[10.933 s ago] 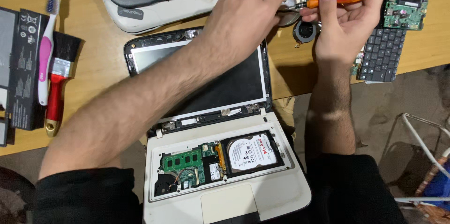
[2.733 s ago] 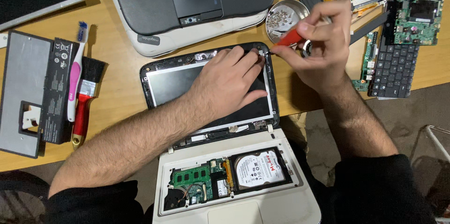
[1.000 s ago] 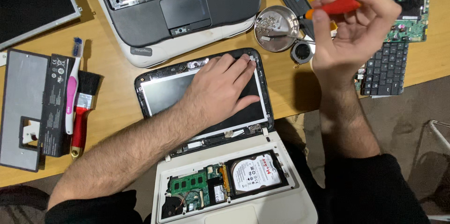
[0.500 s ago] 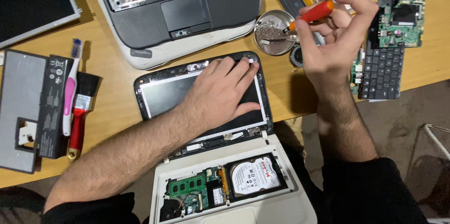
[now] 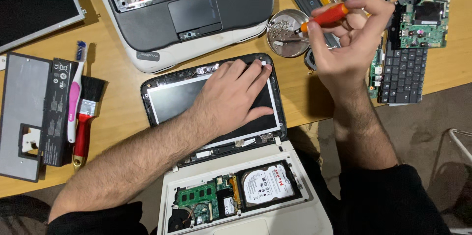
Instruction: The person uses a screwdriver to fasten screws into the bezel of a laptop screen. They then pick up a white plastic cover and attach it to the laptop's screen assembly, aligning it with the frame.
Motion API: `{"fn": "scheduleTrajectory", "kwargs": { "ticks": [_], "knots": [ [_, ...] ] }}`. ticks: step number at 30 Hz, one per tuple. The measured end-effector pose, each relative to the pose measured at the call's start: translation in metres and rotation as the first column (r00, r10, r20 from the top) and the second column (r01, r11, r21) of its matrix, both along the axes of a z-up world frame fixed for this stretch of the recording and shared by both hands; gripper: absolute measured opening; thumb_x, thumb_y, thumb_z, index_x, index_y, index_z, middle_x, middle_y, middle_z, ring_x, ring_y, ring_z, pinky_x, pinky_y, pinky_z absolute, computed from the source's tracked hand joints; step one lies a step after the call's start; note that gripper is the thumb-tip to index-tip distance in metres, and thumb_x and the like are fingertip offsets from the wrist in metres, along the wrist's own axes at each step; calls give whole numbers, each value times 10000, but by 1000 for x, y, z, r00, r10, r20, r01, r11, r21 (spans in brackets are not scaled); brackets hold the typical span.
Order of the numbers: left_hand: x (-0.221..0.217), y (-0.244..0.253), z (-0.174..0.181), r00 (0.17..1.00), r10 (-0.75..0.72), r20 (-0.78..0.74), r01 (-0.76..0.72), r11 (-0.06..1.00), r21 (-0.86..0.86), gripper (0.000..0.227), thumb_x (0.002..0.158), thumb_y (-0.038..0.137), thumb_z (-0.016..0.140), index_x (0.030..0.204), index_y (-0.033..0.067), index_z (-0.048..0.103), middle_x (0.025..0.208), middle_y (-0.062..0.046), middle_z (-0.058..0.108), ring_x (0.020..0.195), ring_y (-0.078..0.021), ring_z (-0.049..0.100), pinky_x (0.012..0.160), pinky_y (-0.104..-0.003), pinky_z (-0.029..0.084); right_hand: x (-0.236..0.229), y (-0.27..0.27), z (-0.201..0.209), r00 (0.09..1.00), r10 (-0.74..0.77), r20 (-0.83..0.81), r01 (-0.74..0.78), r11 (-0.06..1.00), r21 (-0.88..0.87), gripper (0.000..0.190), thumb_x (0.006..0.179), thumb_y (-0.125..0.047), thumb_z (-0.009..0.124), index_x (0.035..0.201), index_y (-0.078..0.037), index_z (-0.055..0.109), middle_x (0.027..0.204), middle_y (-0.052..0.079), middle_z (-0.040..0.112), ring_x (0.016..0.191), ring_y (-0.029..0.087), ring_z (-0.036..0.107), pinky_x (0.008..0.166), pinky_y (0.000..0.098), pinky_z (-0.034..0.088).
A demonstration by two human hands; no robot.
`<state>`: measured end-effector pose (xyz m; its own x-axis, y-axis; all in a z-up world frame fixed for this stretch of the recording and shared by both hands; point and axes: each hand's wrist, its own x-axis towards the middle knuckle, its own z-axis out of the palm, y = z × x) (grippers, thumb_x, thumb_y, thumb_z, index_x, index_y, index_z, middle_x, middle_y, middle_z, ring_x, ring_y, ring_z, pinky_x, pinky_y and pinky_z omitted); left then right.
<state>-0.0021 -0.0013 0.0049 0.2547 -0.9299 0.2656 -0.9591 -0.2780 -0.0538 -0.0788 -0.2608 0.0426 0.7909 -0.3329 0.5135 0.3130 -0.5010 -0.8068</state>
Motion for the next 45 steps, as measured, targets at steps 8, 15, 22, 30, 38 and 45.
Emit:
{"fn": "scheduleTrajectory", "kwargs": {
  "ticks": [8,15,22,30,38,45],
  "knots": [
    [0,0,-1,999,0,-38,0,1000,-6,1062,1074,965,709,1697,105,701,1549,-73,706,1212,-305,655,1077,-451,572,2,2,-1,1000,10,-14,-10,1000,23,548,1214,209,744,1465,-60,337,1246,378,734,1192,429,834,1047,451,744],
    [0,-1,0,1000,-2,-27,2,1000,-4,1077,1066,976,711,1692,100,699,1541,-80,712,1195,-305,659,1052,-449,576,3,5,-7,995,80,-67,-77,996,45,593,1164,247,779,1441,-51,349,1294,387,759,1213,412,825,1045,429,743],
    [0,0,-1,1000,-5,-18,5,1000,-8,1068,1080,970,701,1690,93,707,1537,-73,713,1206,-296,652,1087,-444,568,6,8,-7,995,81,-53,-80,997,23,576,1169,255,781,1416,-38,351,1256,377,761,1243,428,826,1046,445,754],
    [2,0,-3,999,-10,-30,10,1000,-17,1042,1073,951,723,1674,100,726,1551,-70,721,1214,-295,648,1077,-440,572,6,11,-2,995,67,-74,-64,997,37,565,1179,226,780,1413,-57,351,1269,375,776,1238,401,838,1039,430,758],
    [2,2,-1,999,-11,-38,10,999,-38,1019,1102,950,687,1659,98,748,1550,-62,742,1221,-285,665,1061,-437,587,2,0,2,993,120,-4,-119,985,127,586,1198,312,678,1464,-65,317,1286,444,735,1207,498,826,1050,501,777],
    [14,8,11,967,-43,-251,56,997,44,888,1169,758,702,1702,48,692,1664,-148,741,1405,-313,679,1139,-467,637,1,-27,-24,984,171,55,-178,903,391,579,1253,289,623,1544,-144,372,1325,384,752,1215,487,805,1138,558,753]
  ]
}}
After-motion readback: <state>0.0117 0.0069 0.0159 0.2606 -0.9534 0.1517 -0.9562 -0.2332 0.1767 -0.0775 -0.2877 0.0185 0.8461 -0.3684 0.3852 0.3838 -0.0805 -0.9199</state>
